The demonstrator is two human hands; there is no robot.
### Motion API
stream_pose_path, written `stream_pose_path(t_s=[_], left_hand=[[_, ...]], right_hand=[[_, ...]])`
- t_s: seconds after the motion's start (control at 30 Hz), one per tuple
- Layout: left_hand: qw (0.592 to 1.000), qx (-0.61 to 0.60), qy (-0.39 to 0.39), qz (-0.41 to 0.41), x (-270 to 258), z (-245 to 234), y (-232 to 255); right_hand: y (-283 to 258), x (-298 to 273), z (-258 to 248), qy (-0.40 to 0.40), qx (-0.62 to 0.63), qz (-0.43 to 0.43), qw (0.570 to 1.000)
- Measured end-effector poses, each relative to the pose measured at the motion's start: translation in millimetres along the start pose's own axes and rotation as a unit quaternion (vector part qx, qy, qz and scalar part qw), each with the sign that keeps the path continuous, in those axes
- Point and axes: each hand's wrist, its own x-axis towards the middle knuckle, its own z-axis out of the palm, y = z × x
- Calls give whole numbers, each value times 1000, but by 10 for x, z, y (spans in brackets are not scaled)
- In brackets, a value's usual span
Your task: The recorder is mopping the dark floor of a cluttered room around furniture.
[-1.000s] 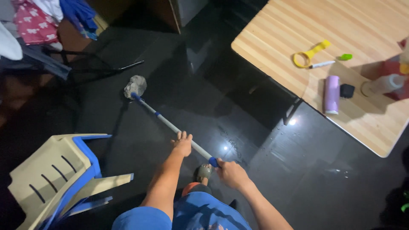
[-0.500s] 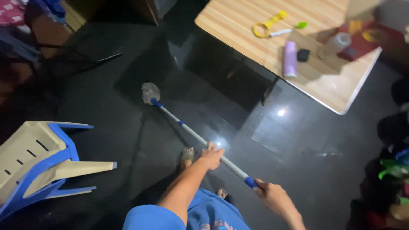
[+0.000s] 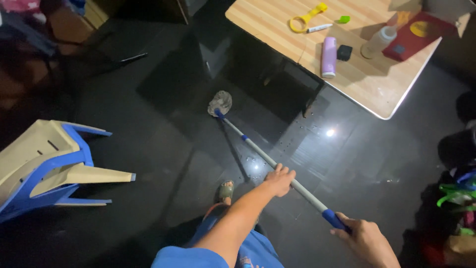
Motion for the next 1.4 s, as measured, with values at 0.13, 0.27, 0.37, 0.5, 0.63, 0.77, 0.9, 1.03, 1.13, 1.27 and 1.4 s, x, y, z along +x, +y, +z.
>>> stream_pose_path(t_s=[0.13, 0.27, 0.37, 0.5, 0.63, 0.77, 0.9, 1.03, 1.13, 1.27, 1.4], left_hand=[[998, -18, 64, -20, -131, -31, -474], [993, -2, 81, -84, -387, -72, -1237], [983, 27, 55, -175, -698, -311, -1768], [942, 55, 6, -330, -1030, -541, -2224], [938, 59, -22, -342, -1090, -628, -1995], [956, -46, 233, -171, -481, 526, -1939], [997, -29, -39, -62, -471, 121, -351], [993, -79, -80, 33, -172, 186, 496], [989, -89, -98, 62, 5, 128, 765], [991, -61, -85, 84, 326, 74, 546], [1000, -26, 2, 3, 494, -80, 266]], right_hand=[[-452, 310, -25, -56, -8, -23, 998], [-1149, 611, 216, -88, -4, -41, 995], [-1615, 908, 760, -45, 37, -156, 986], [-2219, 1030, 1231, -40, 30, -189, 981], [-2233, 875, 1104, -96, 8, -135, 986], [-1149, 720, 918, -114, -7, -91, 989], [-309, 154, 131, -144, -23, 58, 988], [531, -315, -199, -112, -36, 123, 985], [831, -442, -108, -58, -88, 140, 984], [207, -468, -202, -13, -75, 163, 984], [-472, -271, -421, 40, -92, 100, 990]])
